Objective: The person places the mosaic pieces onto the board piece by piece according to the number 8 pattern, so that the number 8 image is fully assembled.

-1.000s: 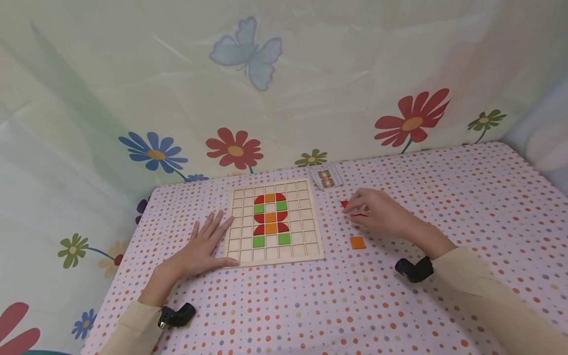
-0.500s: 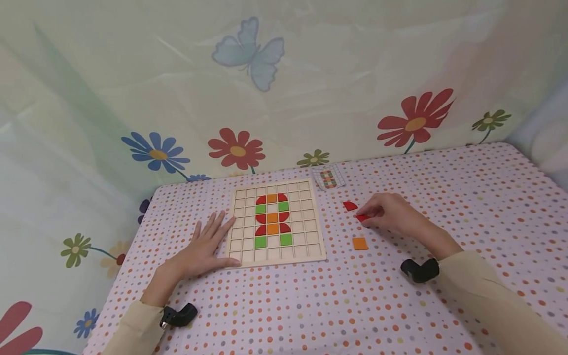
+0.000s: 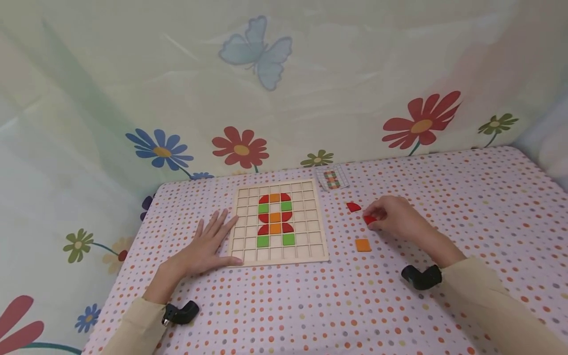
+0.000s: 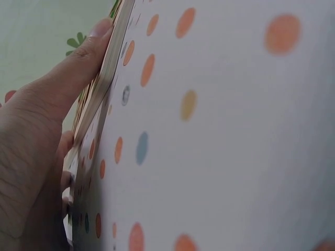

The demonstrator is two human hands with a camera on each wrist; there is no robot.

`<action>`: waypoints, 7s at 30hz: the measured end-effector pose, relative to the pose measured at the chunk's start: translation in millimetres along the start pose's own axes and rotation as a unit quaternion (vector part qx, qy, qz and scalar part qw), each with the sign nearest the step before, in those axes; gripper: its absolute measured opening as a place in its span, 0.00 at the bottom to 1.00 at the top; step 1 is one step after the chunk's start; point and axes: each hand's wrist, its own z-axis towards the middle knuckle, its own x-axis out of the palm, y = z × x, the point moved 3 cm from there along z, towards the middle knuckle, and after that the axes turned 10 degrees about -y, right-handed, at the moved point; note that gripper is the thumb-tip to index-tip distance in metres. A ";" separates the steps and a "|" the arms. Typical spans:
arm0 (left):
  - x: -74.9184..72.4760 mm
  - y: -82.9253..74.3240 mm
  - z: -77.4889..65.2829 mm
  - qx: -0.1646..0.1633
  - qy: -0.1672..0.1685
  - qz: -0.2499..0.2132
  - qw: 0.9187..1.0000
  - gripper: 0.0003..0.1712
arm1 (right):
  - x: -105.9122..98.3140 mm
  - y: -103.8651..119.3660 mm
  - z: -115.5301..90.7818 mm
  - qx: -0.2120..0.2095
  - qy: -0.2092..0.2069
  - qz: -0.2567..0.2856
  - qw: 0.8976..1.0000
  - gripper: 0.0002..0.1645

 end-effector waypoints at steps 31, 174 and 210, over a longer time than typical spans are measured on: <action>1.2 1.5 0.1 0.013 -0.008 -0.004 1.000 0.66 | 63.9 128.1 -7.6 -0.114 0.036 0.168 0.979 0.06; -1.9 0.5 1.8 0.002 0.001 0.008 1.000 0.66 | 104.8 161.0 -4.7 -0.164 0.034 0.155 0.974 0.10; -1.1 0.8 1.1 0.005 -0.003 0.005 1.000 0.67 | 92.9 157.4 -11.7 -0.194 -0.010 0.098 0.976 0.08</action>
